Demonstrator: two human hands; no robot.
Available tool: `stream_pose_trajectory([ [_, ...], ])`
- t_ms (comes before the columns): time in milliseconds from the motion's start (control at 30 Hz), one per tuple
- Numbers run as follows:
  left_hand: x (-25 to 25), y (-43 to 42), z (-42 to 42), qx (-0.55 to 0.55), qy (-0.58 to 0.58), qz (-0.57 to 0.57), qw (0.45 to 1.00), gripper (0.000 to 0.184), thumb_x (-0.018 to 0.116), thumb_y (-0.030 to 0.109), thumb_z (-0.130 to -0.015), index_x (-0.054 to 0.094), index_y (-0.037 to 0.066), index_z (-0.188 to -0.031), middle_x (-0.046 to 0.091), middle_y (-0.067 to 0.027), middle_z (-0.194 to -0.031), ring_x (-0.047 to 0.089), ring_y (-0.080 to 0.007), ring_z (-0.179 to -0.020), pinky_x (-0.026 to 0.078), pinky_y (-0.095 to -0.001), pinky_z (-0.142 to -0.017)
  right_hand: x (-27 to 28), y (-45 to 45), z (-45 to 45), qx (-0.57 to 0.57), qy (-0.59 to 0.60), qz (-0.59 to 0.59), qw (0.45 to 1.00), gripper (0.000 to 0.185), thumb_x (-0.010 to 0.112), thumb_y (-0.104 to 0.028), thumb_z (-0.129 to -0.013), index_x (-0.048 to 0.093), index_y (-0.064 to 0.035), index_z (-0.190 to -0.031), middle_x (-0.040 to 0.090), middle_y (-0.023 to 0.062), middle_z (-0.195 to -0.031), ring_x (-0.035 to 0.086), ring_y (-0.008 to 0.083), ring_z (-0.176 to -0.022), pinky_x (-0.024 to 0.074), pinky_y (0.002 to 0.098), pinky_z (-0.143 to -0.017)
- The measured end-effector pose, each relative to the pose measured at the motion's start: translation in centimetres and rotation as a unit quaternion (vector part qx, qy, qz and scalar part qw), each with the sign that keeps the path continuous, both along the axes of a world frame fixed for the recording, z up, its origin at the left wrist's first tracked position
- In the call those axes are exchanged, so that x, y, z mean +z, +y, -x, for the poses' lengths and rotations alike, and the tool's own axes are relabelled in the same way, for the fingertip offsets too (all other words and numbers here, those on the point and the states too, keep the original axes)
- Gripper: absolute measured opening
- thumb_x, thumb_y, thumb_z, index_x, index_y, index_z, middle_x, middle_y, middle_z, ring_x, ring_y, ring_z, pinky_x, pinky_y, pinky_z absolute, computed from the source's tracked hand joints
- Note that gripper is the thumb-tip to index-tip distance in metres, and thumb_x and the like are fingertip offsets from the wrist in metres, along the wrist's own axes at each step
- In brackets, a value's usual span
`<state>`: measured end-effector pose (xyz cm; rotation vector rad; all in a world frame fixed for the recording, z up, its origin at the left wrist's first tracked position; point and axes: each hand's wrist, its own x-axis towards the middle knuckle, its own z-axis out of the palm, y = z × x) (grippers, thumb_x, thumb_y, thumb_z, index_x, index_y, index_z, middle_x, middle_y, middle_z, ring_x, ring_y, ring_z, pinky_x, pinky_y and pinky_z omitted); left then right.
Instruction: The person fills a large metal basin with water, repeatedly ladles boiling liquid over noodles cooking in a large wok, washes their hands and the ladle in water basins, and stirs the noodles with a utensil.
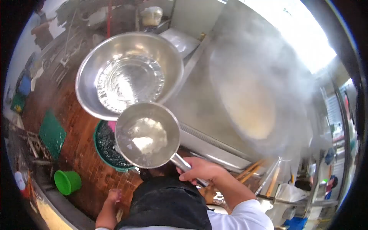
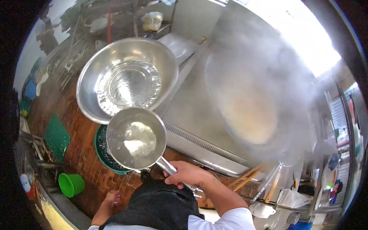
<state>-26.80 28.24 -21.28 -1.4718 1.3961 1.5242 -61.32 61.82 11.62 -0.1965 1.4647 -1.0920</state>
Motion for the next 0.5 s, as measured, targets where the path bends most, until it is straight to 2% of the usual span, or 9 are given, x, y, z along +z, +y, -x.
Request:
stream_pose_trajectory([
  [67,-0.8,-0.3,1.8,0.002,0.057,-0.041,0.998,0.018,0.053,0.026,-0.084,0.057,0.010,-0.090,0.054,-0.0011,-0.068,0.050,-0.0132,-0.052,0.039,-0.0295,-0.043,0.8,2.1,0.3,-0.107,-0.012,0.039,0.993,0.025,0.067,-0.013,-0.072,0.049,-0.0053,-0.088,0.050,0.0006,-0.065,0.047,0.0090,-0.047,0.0389,0.0228,-0.044],
  [133,0.6,0.2,4.7,0.005,0.107,-0.091,0.990,0.017,0.052,0.025,-0.085,0.057,0.009,-0.089,0.054,-0.0015,-0.067,0.049,-0.0138,-0.052,0.040,-0.0298,-0.043,1.8,3.8,1.2,-0.199,-0.037,0.051,0.978,0.025,0.066,-0.011,-0.072,0.049,-0.0050,-0.088,0.050,0.0009,-0.065,0.047,0.0096,-0.046,0.0387,0.0228,-0.044],
  [167,1.5,1.0,6.0,0.001,0.109,-0.068,0.992,0.017,0.052,0.025,-0.085,0.057,0.009,-0.086,0.053,-0.0016,-0.065,0.048,-0.0136,-0.050,0.039,-0.0292,-0.042,2.0,4.5,1.6,-0.239,-0.018,0.035,0.970,0.022,0.064,-0.009,-0.073,0.050,-0.0051,-0.089,0.050,0.0016,-0.064,0.047,0.0104,-0.045,0.0394,0.0234,-0.043],
  [233,4.3,2.9,8.1,-0.007,0.109,-0.019,0.994,0.018,0.051,0.025,-0.086,0.057,0.008,-0.082,0.051,-0.0017,-0.062,0.047,-0.0134,-0.047,0.038,-0.0279,-0.040,0.7,6.4,3.1,-0.308,-0.060,0.116,0.942,0.022,0.062,-0.008,-0.074,0.049,-0.0051,-0.092,0.049,0.0014,-0.064,0.047,0.0108,-0.045,0.0403,0.0244,-0.042],
  [267,4.2,2.6,8.2,-0.063,0.101,-0.016,0.993,0.018,0.051,0.025,-0.086,0.056,0.008,-0.082,0.051,-0.0020,-0.062,0.047,-0.0135,-0.047,0.038,-0.0276,-0.040,-0.1,7.3,3.9,-0.341,-0.081,0.155,0.923,0.022,0.061,-0.007,-0.075,0.049,-0.0051,-0.093,0.049,0.0014,-0.063,0.047,0.0110,-0.045,0.0407,0.0249,-0.042],
  [333,3.7,2.0,8.0,-0.172,0.085,-0.011,0.981,0.019,0.051,0.025,-0.086,0.056,0.008,-0.081,0.051,-0.0026,-0.061,0.046,-0.0136,-0.045,0.037,-0.0269,-0.039,-1.1,8.7,5.2,-0.373,-0.151,0.292,0.867,0.021,0.054,-0.007,-0.079,0.047,-0.0055,-0.099,0.047,-0.0001,-0.062,0.046,0.0103,-0.046,0.0418,0.0260,-0.042],
  [433,3.2,1.7,5.7,-0.066,0.036,-0.029,0.997,0.021,0.051,0.028,-0.086,0.057,0.008,-0.084,0.053,-0.0035,-0.063,0.048,-0.0147,-0.046,0.038,-0.0270,-0.041,-3.1,10.2,7.1,-0.374,-0.285,0.473,0.745,0.017,0.048,-0.012,-0.084,0.047,-0.0073,-0.100,0.045,-0.0031,-0.063,0.046,0.0088,-0.047,0.0424,0.0260,-0.045],
  [500,3.7,1.9,4.5,-0.064,-0.022,0.022,0.997,0.022,0.050,0.030,-0.087,0.058,0.009,-0.088,0.054,-0.0033,-0.064,0.050,-0.0156,-0.049,0.039,-0.0279,-0.043,-3.7,10.3,8.2,-0.362,-0.286,0.549,0.697,0.016,0.048,-0.013,-0.084,0.047,-0.0080,-0.099,0.045,-0.0041,-0.063,0.046,0.0086,-0.047,0.0426,0.0262,-0.047],
])
